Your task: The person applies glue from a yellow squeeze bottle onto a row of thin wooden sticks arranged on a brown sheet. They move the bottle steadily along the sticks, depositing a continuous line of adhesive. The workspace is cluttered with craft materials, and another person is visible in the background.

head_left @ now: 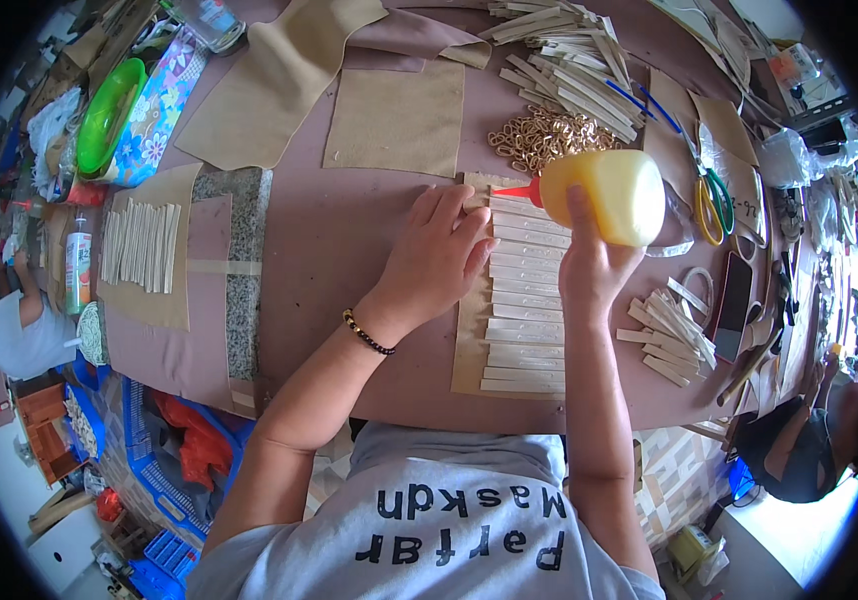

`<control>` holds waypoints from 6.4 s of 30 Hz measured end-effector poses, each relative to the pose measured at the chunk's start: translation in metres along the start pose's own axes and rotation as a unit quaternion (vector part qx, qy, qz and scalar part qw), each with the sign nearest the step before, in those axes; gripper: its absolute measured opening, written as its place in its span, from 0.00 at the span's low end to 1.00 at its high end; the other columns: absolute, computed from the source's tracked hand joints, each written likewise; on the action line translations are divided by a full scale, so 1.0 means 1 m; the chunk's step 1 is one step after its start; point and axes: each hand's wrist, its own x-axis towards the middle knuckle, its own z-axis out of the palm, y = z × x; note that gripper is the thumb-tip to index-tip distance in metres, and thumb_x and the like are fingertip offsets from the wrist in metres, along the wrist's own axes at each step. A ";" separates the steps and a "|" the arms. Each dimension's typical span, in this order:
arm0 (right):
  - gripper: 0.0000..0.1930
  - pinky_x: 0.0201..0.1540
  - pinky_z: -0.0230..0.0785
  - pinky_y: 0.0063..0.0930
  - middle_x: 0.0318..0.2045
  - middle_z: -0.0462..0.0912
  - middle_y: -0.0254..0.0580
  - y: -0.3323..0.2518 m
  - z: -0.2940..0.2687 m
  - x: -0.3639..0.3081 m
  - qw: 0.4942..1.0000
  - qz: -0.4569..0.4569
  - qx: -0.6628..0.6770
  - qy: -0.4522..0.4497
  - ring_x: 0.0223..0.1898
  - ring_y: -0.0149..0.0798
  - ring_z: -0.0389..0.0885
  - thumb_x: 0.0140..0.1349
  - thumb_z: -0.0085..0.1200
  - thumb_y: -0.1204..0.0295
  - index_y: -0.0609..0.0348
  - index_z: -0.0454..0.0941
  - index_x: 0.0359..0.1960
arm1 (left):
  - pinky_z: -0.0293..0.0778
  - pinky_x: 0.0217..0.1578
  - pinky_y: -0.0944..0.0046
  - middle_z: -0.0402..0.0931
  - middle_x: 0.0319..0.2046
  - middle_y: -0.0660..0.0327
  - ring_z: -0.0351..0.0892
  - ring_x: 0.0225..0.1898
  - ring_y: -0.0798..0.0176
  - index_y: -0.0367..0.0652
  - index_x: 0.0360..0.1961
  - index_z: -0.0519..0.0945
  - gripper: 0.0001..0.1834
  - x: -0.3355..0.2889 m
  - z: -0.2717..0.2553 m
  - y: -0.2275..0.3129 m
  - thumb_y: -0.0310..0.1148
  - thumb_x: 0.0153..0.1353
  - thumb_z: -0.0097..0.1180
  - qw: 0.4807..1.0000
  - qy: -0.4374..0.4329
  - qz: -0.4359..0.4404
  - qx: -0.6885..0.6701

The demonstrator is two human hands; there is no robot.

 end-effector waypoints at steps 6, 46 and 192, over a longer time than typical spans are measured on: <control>0.20 0.52 0.70 0.28 0.45 0.81 0.42 -0.003 -0.027 0.002 0.998 -0.028 -0.035 0.051 0.46 0.33 0.79 0.55 0.67 0.75 0.67 0.76 0.49 | 0.67 0.55 0.51 0.66 0.52 0.49 0.67 0.54 0.46 0.35 0.48 0.75 0.17 -0.002 0.000 -0.001 0.35 0.61 0.57 1.000 0.010 0.007 0.007; 0.18 0.48 0.71 0.27 0.40 0.82 0.39 0.000 -0.009 -0.002 1.000 0.005 -0.014 0.017 0.41 0.32 0.80 0.55 0.68 0.73 0.66 0.77 0.46 | 0.70 0.40 0.56 0.76 0.26 0.61 0.77 0.32 0.56 0.43 0.22 0.79 0.03 0.069 0.011 -0.037 0.29 0.51 0.58 0.999 0.031 -0.020 -0.034; 0.22 0.52 0.75 0.31 0.47 0.79 0.44 -0.019 -0.077 -0.006 0.997 0.015 -0.040 0.070 0.48 0.37 0.80 0.58 0.61 0.82 0.66 0.71 0.54 | 0.63 0.56 0.49 0.66 0.51 0.52 0.68 0.51 0.50 0.43 0.52 0.73 0.20 -0.018 0.001 0.014 0.37 0.61 0.56 0.997 -0.004 0.008 0.076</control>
